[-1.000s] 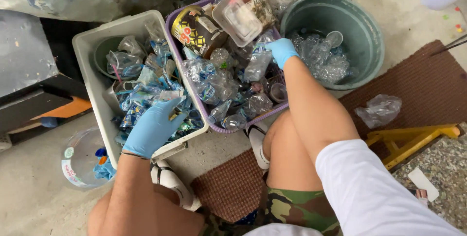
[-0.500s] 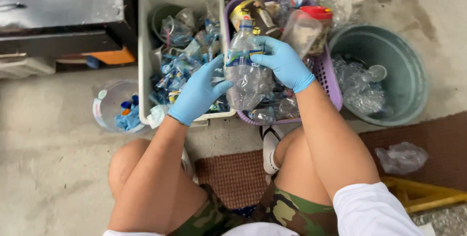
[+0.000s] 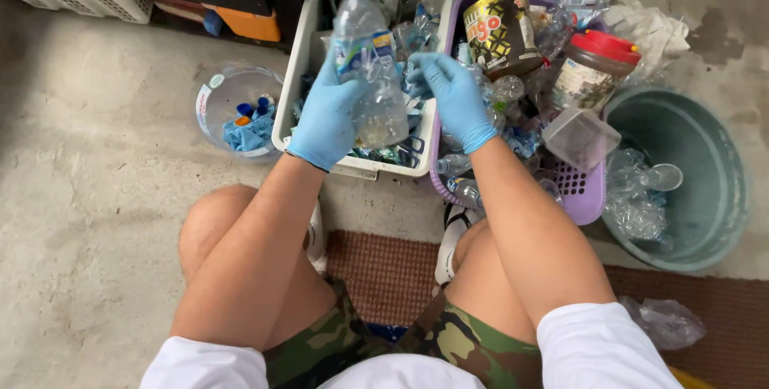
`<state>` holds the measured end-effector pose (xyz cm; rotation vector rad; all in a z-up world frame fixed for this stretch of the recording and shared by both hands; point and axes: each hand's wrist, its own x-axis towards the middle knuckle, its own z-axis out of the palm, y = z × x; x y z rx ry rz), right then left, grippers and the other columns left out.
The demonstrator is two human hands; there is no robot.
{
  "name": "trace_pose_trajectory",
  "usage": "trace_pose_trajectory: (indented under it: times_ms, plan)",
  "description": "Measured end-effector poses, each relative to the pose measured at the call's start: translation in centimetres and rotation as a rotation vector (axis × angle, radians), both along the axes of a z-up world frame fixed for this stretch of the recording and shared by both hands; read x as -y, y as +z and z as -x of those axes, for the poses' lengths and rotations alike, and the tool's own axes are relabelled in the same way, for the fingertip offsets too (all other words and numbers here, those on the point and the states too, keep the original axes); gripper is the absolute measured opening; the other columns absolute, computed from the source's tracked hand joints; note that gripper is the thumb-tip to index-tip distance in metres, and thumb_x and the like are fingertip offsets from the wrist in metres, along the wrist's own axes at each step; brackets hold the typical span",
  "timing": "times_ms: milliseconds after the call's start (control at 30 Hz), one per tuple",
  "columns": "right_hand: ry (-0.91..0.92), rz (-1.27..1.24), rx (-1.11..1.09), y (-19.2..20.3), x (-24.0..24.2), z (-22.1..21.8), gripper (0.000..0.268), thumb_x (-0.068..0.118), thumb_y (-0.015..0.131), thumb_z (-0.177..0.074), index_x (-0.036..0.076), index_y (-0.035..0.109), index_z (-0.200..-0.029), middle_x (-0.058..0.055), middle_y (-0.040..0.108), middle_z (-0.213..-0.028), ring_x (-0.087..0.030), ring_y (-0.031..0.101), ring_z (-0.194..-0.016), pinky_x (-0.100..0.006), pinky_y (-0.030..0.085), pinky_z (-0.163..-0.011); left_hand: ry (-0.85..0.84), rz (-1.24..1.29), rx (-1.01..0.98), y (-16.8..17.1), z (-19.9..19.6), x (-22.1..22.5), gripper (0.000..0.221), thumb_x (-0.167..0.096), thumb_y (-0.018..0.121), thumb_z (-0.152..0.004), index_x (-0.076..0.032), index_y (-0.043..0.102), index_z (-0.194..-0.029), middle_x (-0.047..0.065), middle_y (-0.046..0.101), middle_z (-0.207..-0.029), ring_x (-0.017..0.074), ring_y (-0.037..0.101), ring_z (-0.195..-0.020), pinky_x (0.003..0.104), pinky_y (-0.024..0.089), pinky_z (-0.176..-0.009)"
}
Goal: Sorting plastic bottles and containers into different bins and cutting them with scissors.
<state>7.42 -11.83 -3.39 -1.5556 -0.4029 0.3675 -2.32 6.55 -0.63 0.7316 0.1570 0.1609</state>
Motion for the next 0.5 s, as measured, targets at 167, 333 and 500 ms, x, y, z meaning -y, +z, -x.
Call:
trace_pose_trajectory:
  times_ms: [167,333,500]
  plan:
    - [0.475,1.029,0.244,-7.7,-0.5,-0.4,0.027,0.025,0.049,-0.092,0.016,0.072,-0.102,-0.010,0.069,-0.094,-0.028,0.058,-0.080,-0.039,0.049,-0.075,0.101,0.066,0.106,4.4,1.5,-1.8,0.099,0.016,0.051,-0.079,-0.024,0.020,-0.164,0.022,0.061,-0.136,0.0365,0.065,-0.122,0.045,0.059,-0.097]
    - [0.532,1.522,0.520,-19.1,-1.2,1.0,0.028,0.023,0.055,-0.090,0.015,0.080,-0.098,-0.005,0.079,-0.092,-0.028,0.075,-0.099,-0.055,0.053,-0.091,0.159,0.124,0.186,2.7,0.4,-2.0,0.087,0.026,0.055,-0.079,-0.021,0.048,-0.152,0.017,0.068,-0.135,0.0405,0.068,-0.122,0.052,0.065,-0.092]
    - [0.506,1.701,0.575,-22.8,-2.4,1.3,0.018,0.019,0.059,-0.094,0.013,0.077,-0.093,-0.008,0.079,-0.090,-0.033,0.073,-0.094,-0.049,0.042,-0.087,0.106,0.285,0.226,-5.1,-3.6,-2.7,0.086,0.021,0.057,-0.078,-0.023,0.049,-0.151,0.017,0.066,-0.135,0.0450,0.069,-0.114,0.058,0.062,-0.092]
